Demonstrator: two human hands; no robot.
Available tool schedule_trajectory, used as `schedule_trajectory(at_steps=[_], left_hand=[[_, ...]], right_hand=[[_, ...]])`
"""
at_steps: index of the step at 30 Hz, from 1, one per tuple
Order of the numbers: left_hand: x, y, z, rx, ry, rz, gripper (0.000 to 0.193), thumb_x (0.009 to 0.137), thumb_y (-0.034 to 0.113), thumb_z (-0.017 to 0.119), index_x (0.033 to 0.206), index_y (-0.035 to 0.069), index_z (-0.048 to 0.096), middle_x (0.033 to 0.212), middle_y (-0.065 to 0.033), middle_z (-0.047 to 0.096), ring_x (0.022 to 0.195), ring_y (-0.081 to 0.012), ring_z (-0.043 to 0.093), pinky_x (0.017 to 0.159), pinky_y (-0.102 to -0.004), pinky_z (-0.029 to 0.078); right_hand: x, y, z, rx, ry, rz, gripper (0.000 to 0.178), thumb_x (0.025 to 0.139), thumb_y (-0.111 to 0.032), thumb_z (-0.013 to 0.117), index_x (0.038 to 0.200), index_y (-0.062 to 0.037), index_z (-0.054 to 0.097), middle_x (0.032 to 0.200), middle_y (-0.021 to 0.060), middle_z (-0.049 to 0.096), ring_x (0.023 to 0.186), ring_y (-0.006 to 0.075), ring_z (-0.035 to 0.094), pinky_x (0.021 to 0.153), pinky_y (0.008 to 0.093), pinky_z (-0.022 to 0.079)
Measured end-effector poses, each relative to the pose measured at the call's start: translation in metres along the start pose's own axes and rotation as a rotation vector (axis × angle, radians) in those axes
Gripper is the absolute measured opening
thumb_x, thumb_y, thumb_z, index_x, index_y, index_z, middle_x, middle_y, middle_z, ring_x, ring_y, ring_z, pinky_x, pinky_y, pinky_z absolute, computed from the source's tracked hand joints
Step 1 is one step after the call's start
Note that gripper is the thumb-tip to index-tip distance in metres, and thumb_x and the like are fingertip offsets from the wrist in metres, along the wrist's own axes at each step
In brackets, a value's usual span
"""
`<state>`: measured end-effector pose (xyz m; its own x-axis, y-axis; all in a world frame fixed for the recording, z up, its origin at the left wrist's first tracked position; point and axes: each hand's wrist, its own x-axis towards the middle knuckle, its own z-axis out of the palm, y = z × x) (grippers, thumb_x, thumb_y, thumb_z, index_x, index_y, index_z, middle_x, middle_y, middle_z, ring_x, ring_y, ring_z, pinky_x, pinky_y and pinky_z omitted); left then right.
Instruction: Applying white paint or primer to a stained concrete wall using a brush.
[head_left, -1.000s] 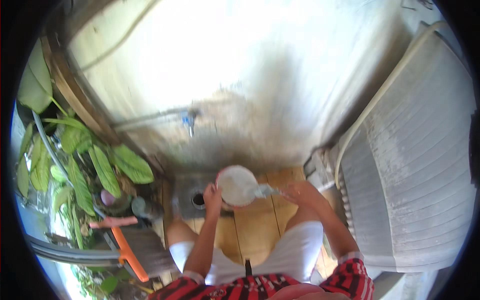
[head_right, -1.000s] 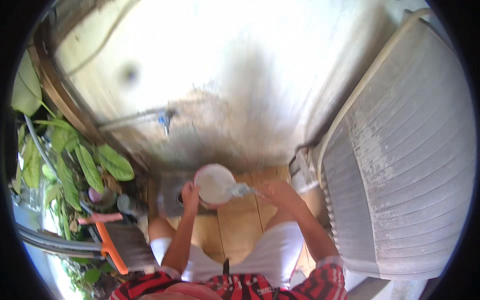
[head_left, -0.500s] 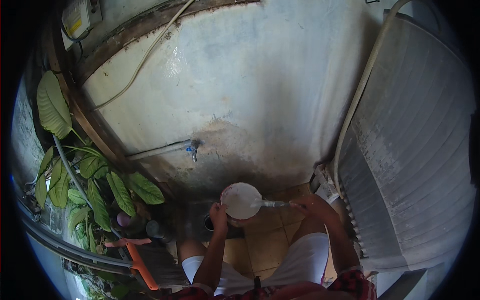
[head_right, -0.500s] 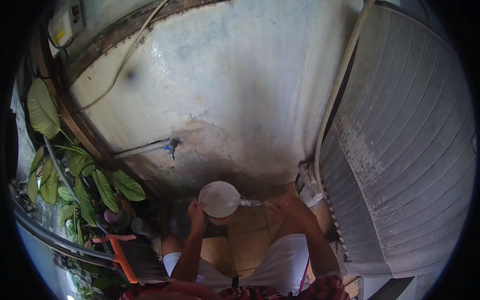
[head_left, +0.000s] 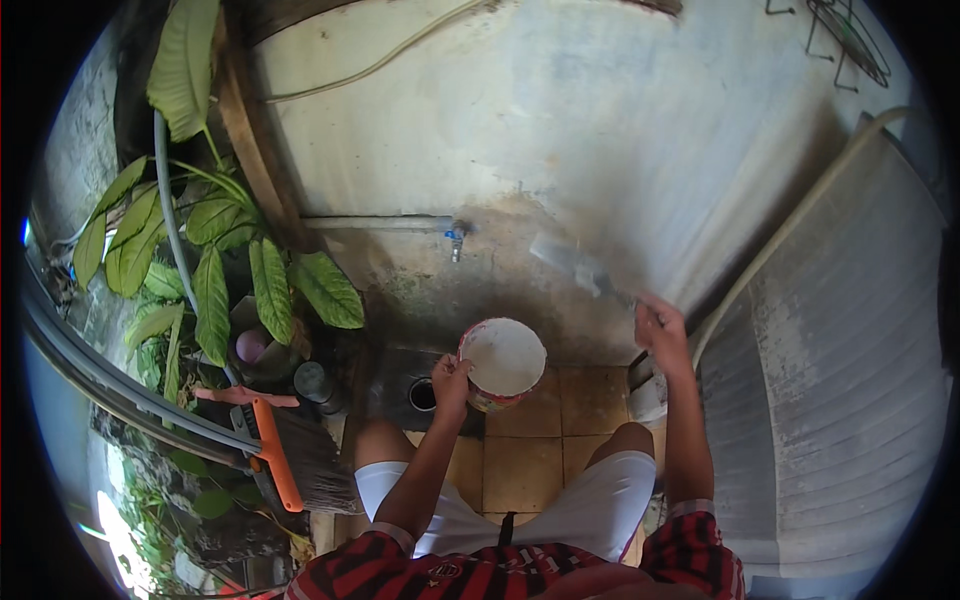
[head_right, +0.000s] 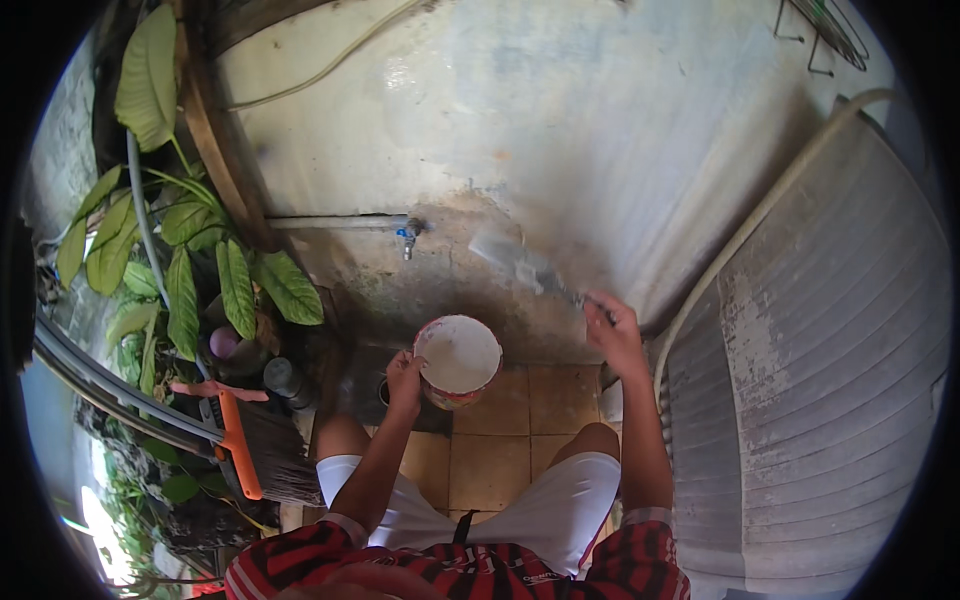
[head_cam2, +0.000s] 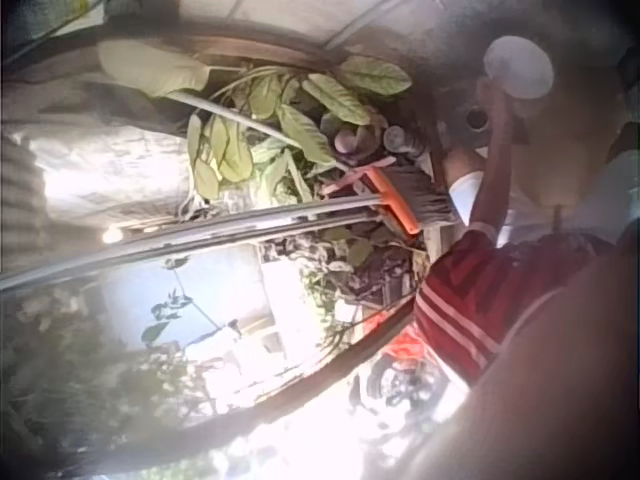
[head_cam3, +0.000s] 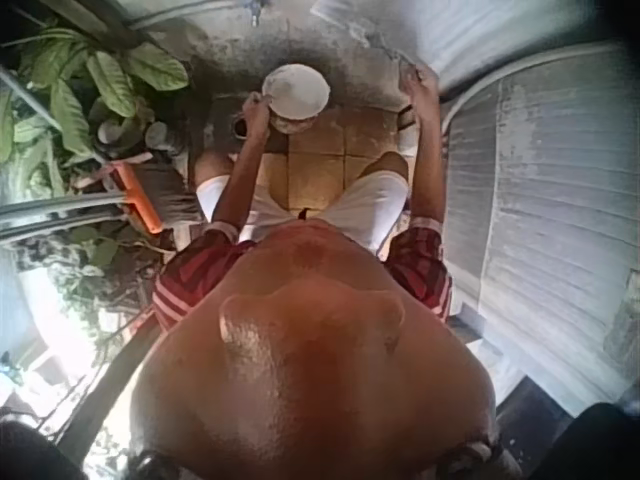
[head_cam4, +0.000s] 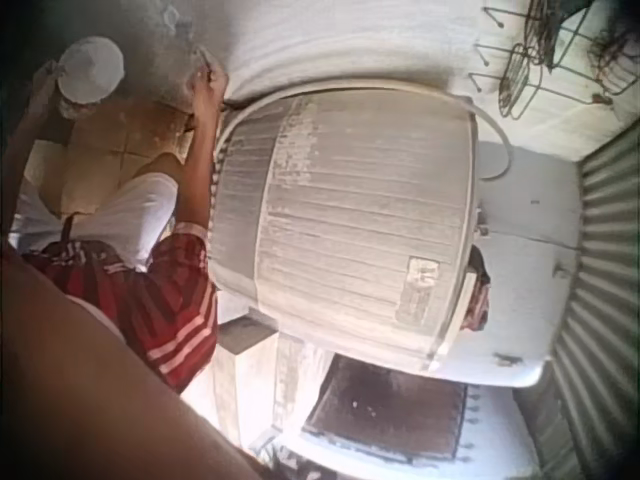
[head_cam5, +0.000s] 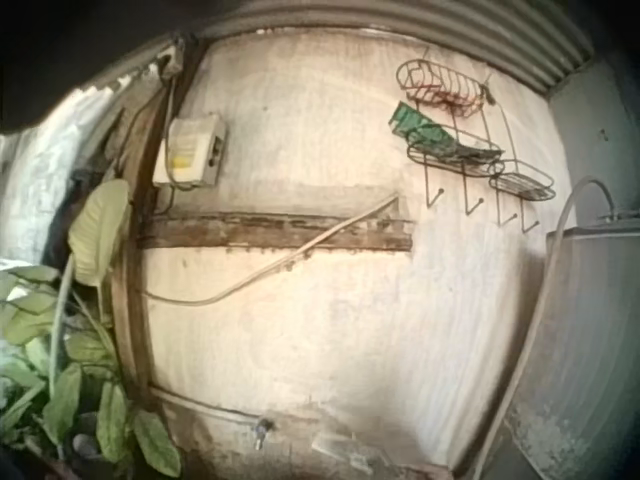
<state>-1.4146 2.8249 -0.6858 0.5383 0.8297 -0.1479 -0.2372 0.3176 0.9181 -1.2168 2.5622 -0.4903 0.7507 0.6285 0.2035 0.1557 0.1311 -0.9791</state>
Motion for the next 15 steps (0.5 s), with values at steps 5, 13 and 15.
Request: schedule_trajectory(at_steps=[5,13,15], left_hand=[[-0.008,0.028,-0.009,-0.003,0.027,-0.052,0.02,0.08,0.004,0.062,0.073,0.011,0.045,0.068,0.0015,0.051,0.057,-0.007,0.049,0.044,-0.0259,0.039],[0.009,0.011,-0.026,0.043,0.049,0.08,0.021,0.078,0.003,0.063,0.072,0.01,0.044,0.067,0.0019,0.048,0.058,-0.0066,0.046,0.048,-0.0265,0.038],[0.008,0.015,-0.025,0.024,0.047,0.053,0.021,0.078,0.003,0.063,0.072,0.01,0.044,0.067,0.0021,0.048,0.059,-0.0065,0.045,0.049,-0.0264,0.038]], right_hand=[[0.082,-0.082,0.06,-0.142,0.045,-0.319,0.026,0.097,-0.011,0.063,0.122,-0.0038,0.062,0.071,-0.006,0.047,0.052,0.0018,0.037,0.045,0.0203,0.028],[0.175,-0.157,0.102,-0.603,0.087,-0.669,0.026,0.095,-0.009,0.064,0.117,0.0032,0.061,0.092,0.0052,0.06,0.089,0.0121,0.052,0.081,0.0233,0.042],[0.189,-0.159,0.099,-0.604,0.09,-0.7,0.026,0.095,-0.01,0.064,0.117,0.0025,0.061,0.094,0.0052,0.061,0.088,0.0116,0.052,0.081,0.0233,0.042]])
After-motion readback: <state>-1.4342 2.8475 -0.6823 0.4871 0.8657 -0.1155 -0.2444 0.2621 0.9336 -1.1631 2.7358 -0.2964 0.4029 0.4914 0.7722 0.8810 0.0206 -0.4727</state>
